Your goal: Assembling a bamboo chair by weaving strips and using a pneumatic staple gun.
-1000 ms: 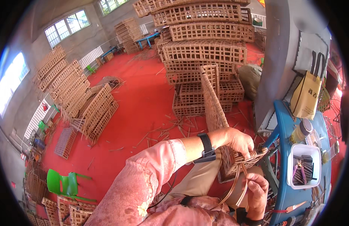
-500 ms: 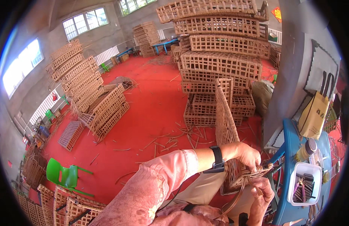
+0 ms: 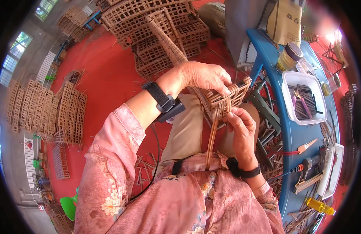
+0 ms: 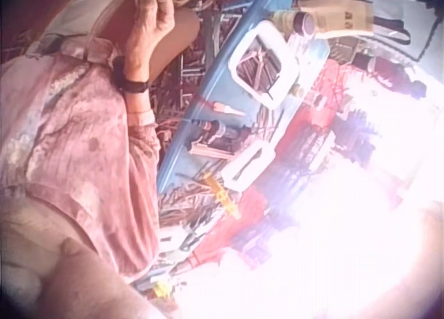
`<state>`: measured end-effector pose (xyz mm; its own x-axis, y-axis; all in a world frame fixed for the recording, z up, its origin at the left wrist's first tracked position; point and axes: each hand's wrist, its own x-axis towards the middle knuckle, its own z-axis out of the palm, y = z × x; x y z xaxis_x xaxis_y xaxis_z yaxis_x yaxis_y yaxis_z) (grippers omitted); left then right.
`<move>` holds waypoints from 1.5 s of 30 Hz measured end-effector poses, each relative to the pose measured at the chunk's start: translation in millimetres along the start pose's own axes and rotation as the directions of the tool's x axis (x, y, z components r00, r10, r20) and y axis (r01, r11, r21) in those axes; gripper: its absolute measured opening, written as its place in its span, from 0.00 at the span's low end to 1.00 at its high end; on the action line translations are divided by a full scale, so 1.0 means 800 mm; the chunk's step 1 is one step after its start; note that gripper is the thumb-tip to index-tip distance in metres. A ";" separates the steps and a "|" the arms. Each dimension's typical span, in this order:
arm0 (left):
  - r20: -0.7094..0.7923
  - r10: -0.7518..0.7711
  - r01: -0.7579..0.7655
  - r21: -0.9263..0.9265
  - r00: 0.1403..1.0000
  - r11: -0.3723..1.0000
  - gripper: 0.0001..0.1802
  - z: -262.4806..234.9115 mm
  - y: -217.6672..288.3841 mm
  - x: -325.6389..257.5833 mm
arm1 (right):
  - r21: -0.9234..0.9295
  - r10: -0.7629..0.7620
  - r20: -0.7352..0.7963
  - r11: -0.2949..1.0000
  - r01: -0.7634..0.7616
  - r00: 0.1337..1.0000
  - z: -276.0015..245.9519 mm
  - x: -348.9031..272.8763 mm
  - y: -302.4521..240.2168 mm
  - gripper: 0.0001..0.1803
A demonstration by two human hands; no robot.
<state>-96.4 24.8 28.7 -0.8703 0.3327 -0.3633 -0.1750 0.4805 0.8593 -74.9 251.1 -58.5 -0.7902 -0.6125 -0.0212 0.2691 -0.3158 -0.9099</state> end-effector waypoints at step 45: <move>-0.032 -0.023 0.022 -0.023 0.999 0.999 0.20 0.007 -0.001 -0.004 | 0.009 0.021 -0.013 1.000 -0.021 1.000 -0.003 0.021 0.033 0.07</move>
<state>-90.7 28.0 26.8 -0.8802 0.2957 -0.3711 -0.2048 0.4688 0.8592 -82.2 233.8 -84.0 -0.7917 -0.6093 -0.0457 0.2905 -0.3095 -0.9055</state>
